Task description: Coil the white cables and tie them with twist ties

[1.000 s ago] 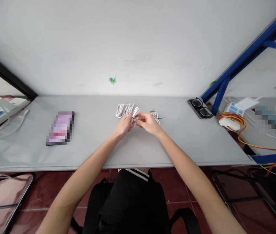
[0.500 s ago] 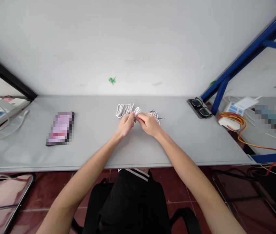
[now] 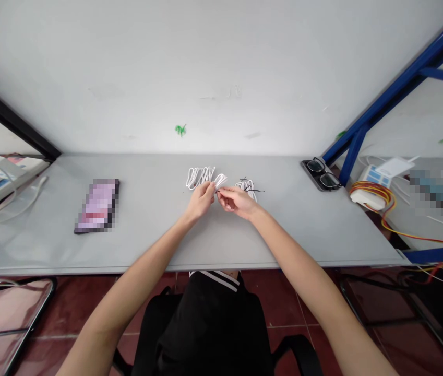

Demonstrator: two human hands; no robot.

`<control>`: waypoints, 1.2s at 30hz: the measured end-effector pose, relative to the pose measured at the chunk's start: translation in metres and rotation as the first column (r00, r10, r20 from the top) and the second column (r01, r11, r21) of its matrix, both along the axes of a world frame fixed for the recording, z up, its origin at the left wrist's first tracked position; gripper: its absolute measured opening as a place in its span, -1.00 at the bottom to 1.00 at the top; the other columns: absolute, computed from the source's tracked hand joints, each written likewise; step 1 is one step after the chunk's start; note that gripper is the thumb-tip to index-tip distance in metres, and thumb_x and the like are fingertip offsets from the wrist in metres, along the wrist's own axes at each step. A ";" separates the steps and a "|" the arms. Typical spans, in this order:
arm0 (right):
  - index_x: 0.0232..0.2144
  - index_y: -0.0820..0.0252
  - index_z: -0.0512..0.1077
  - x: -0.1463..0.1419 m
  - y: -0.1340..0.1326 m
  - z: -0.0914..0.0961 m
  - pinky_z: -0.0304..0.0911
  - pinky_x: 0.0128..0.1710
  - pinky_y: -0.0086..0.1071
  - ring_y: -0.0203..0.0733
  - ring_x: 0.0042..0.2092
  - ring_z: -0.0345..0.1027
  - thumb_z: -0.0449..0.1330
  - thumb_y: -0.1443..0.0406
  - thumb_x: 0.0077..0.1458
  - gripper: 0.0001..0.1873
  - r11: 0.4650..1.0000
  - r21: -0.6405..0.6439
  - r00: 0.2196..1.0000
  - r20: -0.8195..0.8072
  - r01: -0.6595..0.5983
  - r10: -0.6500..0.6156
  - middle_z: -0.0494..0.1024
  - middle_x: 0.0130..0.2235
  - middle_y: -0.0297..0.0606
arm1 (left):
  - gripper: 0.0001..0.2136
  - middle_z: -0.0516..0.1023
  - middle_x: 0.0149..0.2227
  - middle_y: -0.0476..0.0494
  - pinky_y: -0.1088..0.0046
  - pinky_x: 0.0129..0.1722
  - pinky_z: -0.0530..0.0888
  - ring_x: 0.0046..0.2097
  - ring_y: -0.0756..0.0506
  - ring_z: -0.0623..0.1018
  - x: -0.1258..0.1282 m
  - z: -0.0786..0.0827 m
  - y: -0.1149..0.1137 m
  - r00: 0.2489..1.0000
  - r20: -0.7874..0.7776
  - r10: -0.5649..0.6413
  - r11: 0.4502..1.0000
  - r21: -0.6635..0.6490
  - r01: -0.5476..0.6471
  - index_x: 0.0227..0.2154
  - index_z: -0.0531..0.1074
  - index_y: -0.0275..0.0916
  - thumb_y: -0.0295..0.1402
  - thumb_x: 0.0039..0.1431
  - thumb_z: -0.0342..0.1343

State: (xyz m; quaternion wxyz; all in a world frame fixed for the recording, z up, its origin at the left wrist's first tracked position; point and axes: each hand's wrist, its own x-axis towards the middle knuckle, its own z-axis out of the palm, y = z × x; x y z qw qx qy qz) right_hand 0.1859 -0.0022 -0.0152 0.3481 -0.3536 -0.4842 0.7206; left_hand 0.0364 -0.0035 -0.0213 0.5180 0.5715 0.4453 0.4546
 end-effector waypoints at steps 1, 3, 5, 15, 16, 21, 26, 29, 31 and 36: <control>-0.55 0.19 0.32 -0.001 0.000 -0.002 -0.11 -0.63 -0.47 -0.44 -0.62 0.07 0.22 0.11 0.01 -0.70 0.999 0.036 0.999 0.032 0.021 -0.022 0.31 -0.61 -0.43 | -0.50 0.06 -0.59 0.11 0.54 -0.60 0.07 -0.58 0.11 0.11 0.000 0.000 0.000 1.000 0.006 -0.002 1.000 -0.014 0.002 -0.55 0.10 -0.20 0.15 0.13 0.02; -0.55 0.19 0.34 -0.001 0.000 -0.003 -0.08 -0.63 -0.47 -0.43 -0.61 0.10 0.20 0.07 0.05 -0.67 0.991 0.127 0.993 0.104 0.048 -0.061 0.32 -0.61 -0.42 | -0.50 0.08 -0.60 0.09 0.54 -0.61 0.06 -0.59 0.11 0.11 0.000 0.001 0.000 1.000 0.020 -0.005 1.000 -0.029 0.005 -0.55 0.12 -0.21 0.14 0.14 0.02; -0.55 0.20 0.36 -0.001 0.001 -0.003 -0.03 -0.62 -0.47 -0.42 -0.61 0.12 0.19 0.06 0.06 -0.65 0.978 0.201 0.982 0.168 0.054 -0.089 0.34 -0.61 -0.41 | -0.51 0.12 -0.60 0.07 0.54 -0.62 0.06 -0.59 0.11 0.11 0.001 0.003 -0.001 1.000 0.031 -0.004 1.000 -0.026 0.005 -0.56 0.15 -0.22 0.13 0.15 0.02; -0.51 0.15 0.32 -0.001 -0.004 0.000 0.11 -0.51 -0.41 -0.35 -0.55 0.18 0.16 0.02 0.11 -0.65 0.843 0.511 0.916 0.235 0.168 -0.325 0.37 -0.55 -0.39 | -0.58 -0.04 -0.64 0.16 0.55 -0.64 -0.05 -0.64 0.14 -0.07 -0.002 -0.005 0.003 0.971 0.227 -0.074 0.959 -0.250 0.131 -0.53 0.14 -0.20 0.03 0.23 -0.01; -0.49 0.16 0.34 -0.001 -0.004 0.000 0.12 -0.49 -0.40 -0.34 -0.53 0.19 0.14 0.05 0.15 -0.66 0.787 0.598 0.888 0.268 0.151 -0.373 0.39 -0.53 -0.37 | -0.59 -0.04 -0.64 0.16 0.55 -0.64 -0.06 -0.64 0.14 -0.08 -0.002 -0.005 0.003 0.969 0.239 -0.063 0.956 -0.265 0.127 -0.52 0.14 -0.20 0.02 0.24 -0.01; -0.25 0.14 0.47 0.007 -0.006 0.000 0.11 -0.33 -0.36 -0.24 -0.37 0.32 0.05 0.19 0.26 -0.77 0.452 0.875 0.687 0.437 -0.174 -0.581 0.54 -0.33 -0.24 | -0.57 -0.03 -0.64 0.13 0.52 -0.65 -0.08 -0.64 0.13 -0.07 0.000 -0.006 0.003 0.978 0.206 -0.023 0.955 -0.286 0.083 -0.54 0.13 -0.19 0.04 0.24 -0.02; -0.43 0.16 0.41 0.008 -0.008 0.003 0.02 -0.36 -0.34 -0.19 -0.37 0.31 -0.03 0.23 0.29 -0.69 0.395 0.864 0.582 0.502 -0.311 -0.640 0.51 -0.40 -0.20 | -0.51 -0.01 -0.65 0.11 0.50 -0.64 -0.07 -0.63 0.11 -0.04 0.003 -0.007 0.001 0.991 0.132 -0.007 0.978 -0.208 0.035 -0.57 0.08 -0.18 0.14 0.18 -0.02; -0.52 0.15 0.29 0.001 -0.012 0.003 0.01 -0.41 -0.35 -0.25 -0.46 0.20 -0.03 0.22 0.25 -0.69 0.499 0.857 0.690 0.441 -0.131 -0.575 0.40 -0.51 -0.28 | -0.50 0.01 -0.66 0.11 0.50 -0.64 -0.05 -0.63 0.11 -0.01 0.004 -0.005 0.000 0.992 0.123 -0.015 0.989 -0.141 0.033 -0.55 0.10 -0.18 0.17 0.16 -0.03; -0.55 0.13 0.24 -0.005 -0.011 0.003 0.01 -0.46 -0.37 -0.29 -0.52 0.12 0.00 0.15 0.22 -0.67 0.659 0.750 0.818 0.343 0.057 -0.461 0.33 -0.56 -0.34 | -0.50 0.02 -0.65 0.12 0.52 -0.64 -0.02 -0.62 0.11 0.01 0.004 -0.004 -0.001 0.992 0.124 -0.030 0.996 -0.084 0.041 -0.53 0.13 -0.19 0.18 0.16 -0.04; -0.55 0.10 0.19 -0.009 -0.002 0.004 -0.15 -0.63 -0.41 -0.38 -0.64 -0.19 0.10 0.05 0.05 -0.69 0.992 0.085 0.995 0.011 0.096 -0.098 0.06 -0.67 -0.51 | -0.46 0.04 -0.60 0.11 0.53 -0.61 0.04 -0.59 0.11 0.08 0.006 0.001 -0.005 0.994 0.108 0.016 0.998 0.065 -0.023 -0.53 0.13 -0.20 0.23 0.10 -0.02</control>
